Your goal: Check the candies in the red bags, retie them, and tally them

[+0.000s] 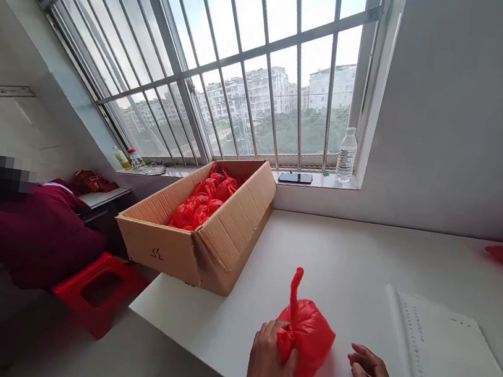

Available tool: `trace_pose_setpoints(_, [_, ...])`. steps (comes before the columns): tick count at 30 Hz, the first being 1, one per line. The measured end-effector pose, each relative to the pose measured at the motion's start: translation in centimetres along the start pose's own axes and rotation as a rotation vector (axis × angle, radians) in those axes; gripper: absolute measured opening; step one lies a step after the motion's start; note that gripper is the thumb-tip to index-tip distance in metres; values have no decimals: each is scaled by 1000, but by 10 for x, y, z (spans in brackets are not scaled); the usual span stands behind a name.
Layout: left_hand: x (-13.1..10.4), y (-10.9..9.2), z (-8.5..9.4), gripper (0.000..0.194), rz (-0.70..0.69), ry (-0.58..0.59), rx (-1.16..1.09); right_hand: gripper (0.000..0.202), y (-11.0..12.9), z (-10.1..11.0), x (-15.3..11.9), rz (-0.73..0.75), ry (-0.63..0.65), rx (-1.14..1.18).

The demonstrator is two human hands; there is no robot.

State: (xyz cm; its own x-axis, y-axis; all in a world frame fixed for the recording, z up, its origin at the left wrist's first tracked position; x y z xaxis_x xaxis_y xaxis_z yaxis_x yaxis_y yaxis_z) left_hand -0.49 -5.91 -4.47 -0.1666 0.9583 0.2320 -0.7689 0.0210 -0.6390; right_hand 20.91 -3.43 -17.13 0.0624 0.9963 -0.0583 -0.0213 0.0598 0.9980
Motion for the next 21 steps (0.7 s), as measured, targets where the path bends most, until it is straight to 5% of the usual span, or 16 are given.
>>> trace_pose_setpoints(3, [-4, -1, 4, 13, 67, 14, -54, 51, 0, 4, 4, 31, 51, -10])
trace_pose_setpoints(11, [17, -4, 12, 25, 130, -40, -224, 43, 18, 5, 1, 118, 128, -18])
trace_pose_setpoints(21, [102, 20, 4, 26, 204, -128, -391, 35, 10, -2, -5, 85, 26, -59])
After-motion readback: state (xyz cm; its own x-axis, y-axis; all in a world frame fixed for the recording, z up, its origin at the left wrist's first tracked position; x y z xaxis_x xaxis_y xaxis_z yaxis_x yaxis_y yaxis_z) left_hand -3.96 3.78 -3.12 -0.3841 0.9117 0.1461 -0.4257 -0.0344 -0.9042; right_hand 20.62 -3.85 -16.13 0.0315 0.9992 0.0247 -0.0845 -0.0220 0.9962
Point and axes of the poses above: each hand's wrist, its own x-axis towards the middle knuckle, its own z-axis out of the back of the hand, y = z × x, the point moved 7 cm from there along x, towards the middle knuckle, and after that the axes turned 4 degrees about y, right-handed, at the moved point
